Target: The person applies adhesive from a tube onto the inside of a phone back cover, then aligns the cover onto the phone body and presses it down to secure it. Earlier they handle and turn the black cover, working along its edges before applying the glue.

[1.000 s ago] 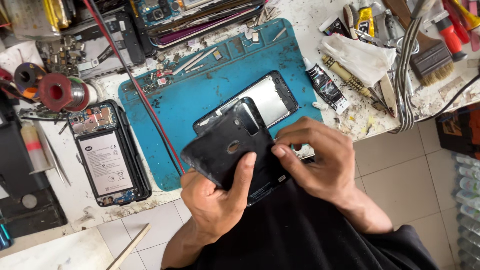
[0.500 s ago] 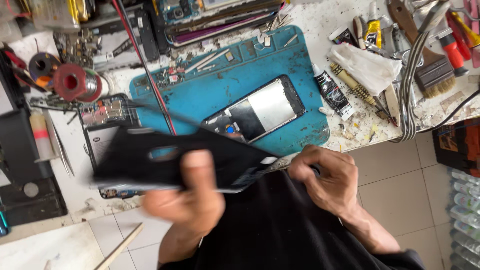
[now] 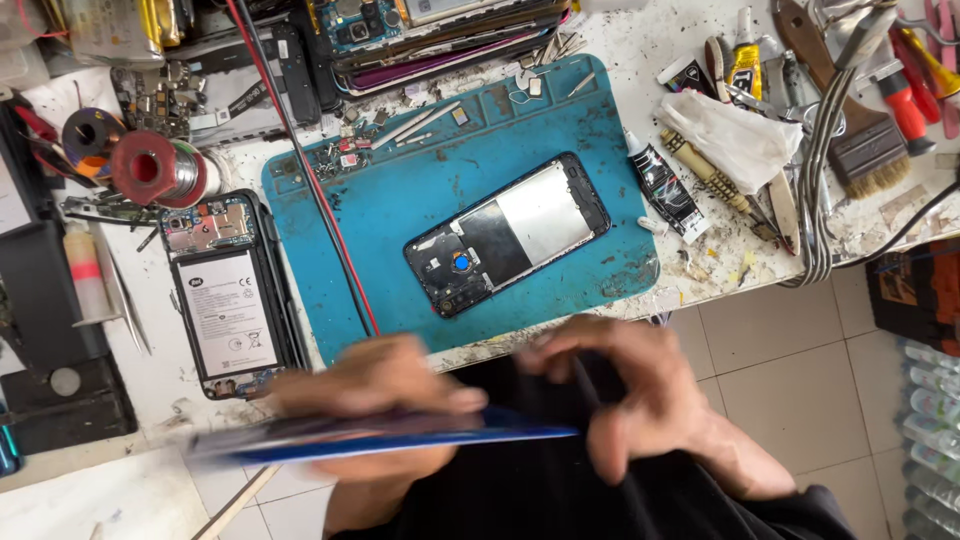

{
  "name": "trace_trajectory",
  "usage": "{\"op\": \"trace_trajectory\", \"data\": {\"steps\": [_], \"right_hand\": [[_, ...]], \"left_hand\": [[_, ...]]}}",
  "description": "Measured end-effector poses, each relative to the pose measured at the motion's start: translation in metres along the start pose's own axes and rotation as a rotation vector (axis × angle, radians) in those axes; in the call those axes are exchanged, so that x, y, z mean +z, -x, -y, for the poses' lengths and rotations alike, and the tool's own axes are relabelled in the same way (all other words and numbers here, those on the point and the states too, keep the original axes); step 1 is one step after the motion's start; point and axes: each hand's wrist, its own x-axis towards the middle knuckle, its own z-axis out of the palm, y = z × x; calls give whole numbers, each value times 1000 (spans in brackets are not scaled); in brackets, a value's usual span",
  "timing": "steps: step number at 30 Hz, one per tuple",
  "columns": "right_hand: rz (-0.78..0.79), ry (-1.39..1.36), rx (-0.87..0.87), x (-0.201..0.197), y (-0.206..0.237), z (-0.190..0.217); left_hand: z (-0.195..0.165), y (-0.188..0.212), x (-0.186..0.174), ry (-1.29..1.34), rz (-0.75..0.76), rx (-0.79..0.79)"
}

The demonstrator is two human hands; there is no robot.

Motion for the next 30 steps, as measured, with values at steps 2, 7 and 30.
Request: {"op": "trace_trajectory", "data": {"steps": [2,7,30], "right_hand": [[136,65,-191,4,-4,6],[201,292,-424,5,-46,57],[-722,724,-338,-42,-5,21]], "left_hand": [[12,17,0,642,354,-212],[34,14,-3,475,351,-95],[-15,19,11,974,561,-484]]}}
